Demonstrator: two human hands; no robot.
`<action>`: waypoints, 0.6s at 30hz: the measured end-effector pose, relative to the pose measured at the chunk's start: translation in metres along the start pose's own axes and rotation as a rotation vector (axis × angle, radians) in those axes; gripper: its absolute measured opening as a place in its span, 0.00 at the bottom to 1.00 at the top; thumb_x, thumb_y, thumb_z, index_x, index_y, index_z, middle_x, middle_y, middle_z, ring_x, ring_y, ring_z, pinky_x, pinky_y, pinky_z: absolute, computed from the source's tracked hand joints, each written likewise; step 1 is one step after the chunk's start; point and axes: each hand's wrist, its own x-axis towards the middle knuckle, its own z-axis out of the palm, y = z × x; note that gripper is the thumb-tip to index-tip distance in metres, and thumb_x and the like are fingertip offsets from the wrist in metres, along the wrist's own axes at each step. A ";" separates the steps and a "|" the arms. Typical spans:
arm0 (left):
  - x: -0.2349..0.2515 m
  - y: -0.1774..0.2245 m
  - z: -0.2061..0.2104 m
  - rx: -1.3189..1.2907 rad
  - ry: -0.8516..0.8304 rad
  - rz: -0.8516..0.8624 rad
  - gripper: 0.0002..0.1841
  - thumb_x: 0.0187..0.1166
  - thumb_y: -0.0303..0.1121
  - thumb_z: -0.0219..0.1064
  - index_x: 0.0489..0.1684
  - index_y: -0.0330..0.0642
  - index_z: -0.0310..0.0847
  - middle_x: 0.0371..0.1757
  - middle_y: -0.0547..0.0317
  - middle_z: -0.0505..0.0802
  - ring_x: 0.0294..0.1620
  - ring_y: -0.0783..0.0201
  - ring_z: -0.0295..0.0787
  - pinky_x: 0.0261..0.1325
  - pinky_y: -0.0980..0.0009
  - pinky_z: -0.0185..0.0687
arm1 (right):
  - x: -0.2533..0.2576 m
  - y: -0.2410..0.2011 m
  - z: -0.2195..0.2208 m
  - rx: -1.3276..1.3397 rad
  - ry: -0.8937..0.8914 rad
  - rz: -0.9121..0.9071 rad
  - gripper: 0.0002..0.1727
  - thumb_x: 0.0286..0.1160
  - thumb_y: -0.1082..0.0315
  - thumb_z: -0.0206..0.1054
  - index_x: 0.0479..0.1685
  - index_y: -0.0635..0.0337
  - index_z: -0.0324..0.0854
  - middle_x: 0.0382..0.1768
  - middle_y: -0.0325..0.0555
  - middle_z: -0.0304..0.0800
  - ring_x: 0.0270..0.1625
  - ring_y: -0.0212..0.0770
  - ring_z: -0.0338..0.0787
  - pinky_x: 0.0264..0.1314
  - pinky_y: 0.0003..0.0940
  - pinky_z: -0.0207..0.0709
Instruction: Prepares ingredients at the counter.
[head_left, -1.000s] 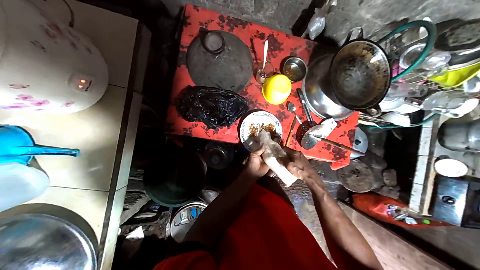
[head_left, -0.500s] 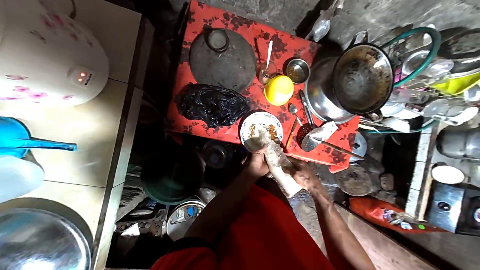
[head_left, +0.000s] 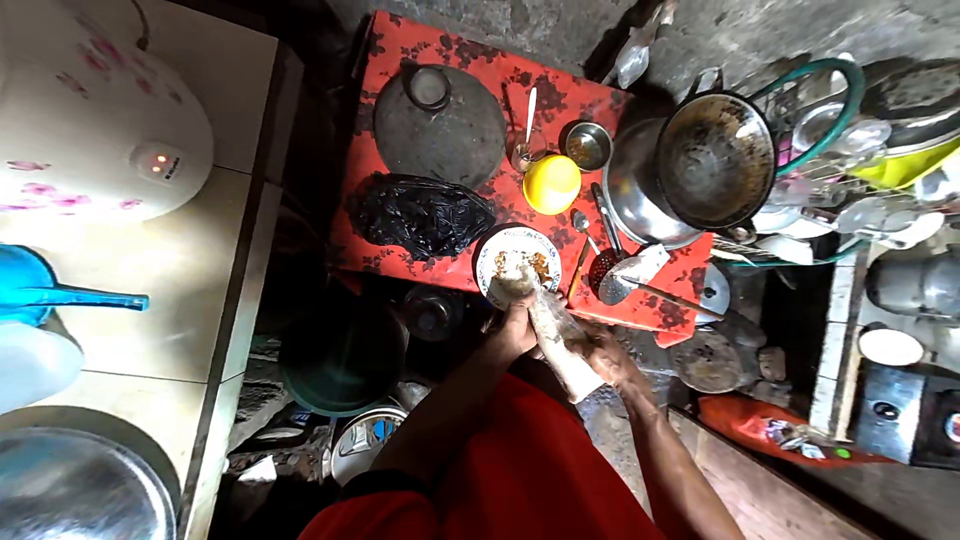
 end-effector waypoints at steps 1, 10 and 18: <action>0.000 0.000 0.001 0.012 0.002 0.005 0.24 0.94 0.45 0.45 0.73 0.36 0.72 0.61 0.38 0.91 0.60 0.46 0.91 0.63 0.49 0.86 | 0.000 0.001 0.001 -0.006 0.003 0.007 0.23 0.73 0.61 0.67 0.69 0.54 0.85 0.57 0.47 0.93 0.61 0.37 0.91 0.71 0.45 0.81; 0.001 -0.002 -0.001 0.448 -0.153 0.268 0.21 0.94 0.37 0.49 0.74 0.32 0.71 0.56 0.38 0.92 0.57 0.47 0.92 0.64 0.52 0.87 | 0.008 0.036 0.024 0.217 0.058 0.056 0.21 0.72 0.67 0.65 0.65 0.58 0.86 0.54 0.47 0.93 0.56 0.36 0.91 0.65 0.42 0.84; -0.035 0.009 0.000 1.011 -0.344 0.633 0.16 0.90 0.33 0.57 0.63 0.31 0.81 0.55 0.51 0.93 0.57 0.66 0.90 0.67 0.66 0.84 | 0.023 0.046 0.038 0.399 0.154 -0.025 0.20 0.73 0.67 0.67 0.65 0.60 0.85 0.55 0.48 0.92 0.56 0.36 0.91 0.62 0.38 0.85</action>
